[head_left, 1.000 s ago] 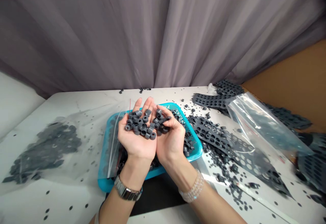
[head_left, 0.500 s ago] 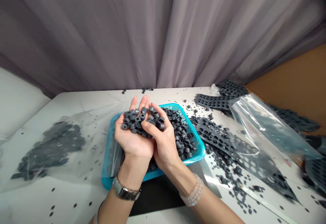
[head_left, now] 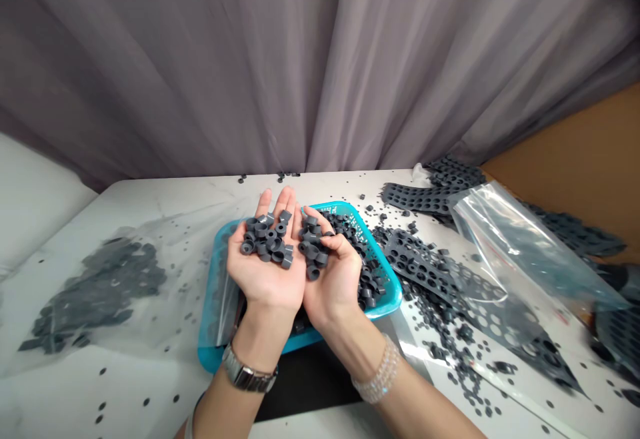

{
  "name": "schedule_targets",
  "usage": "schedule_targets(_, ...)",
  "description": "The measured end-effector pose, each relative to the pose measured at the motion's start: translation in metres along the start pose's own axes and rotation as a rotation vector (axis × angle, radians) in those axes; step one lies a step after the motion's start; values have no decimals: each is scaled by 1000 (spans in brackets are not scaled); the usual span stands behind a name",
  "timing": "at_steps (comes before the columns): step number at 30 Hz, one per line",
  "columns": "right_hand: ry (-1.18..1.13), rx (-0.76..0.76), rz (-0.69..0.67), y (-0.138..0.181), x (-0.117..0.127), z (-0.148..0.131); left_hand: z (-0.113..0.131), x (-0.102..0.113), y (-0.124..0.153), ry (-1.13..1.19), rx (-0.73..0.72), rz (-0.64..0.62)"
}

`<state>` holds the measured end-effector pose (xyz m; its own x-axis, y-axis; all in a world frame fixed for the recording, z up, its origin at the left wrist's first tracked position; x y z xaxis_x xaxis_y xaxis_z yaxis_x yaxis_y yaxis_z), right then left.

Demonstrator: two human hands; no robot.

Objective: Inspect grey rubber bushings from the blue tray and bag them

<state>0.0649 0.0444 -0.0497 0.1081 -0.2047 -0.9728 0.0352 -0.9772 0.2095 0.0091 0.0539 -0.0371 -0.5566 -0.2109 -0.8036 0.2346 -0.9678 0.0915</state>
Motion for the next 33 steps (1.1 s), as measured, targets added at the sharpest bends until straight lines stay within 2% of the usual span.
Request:
schedule_targets(10, -121, -41, 134, -3, 0, -4, -1, 1, -1, -15, -15, -11)
schedule_targets(18, -91, -48, 287, -5, -3, -9, -3, 1, -1, -3, -15, -35)
schedule_targets(23, -110, -60, 252, -7, -1, -11, -5, 1, 1, -62, -44, -36)
schedule_targets(29, 70, 40, 114, -2, -4, -8, -10, 0, 3, -102, -54, -29)
schedule_targets(33, 68, 32, 124, 0, -5, -6, -10, 0, 4, -94, -44, -37)
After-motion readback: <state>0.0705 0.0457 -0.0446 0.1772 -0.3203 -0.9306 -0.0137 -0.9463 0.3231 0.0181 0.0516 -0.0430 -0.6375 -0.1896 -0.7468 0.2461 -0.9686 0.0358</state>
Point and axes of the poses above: each hand's wrist, its own y-axis away from the middle knuckle, its own x-axis out of the back of the hand, z = x × y, the point moved 1 cm from there along -y, towards the middle knuckle, and after that the axes turned 13 degrees about -y, right-handed, at the moved point
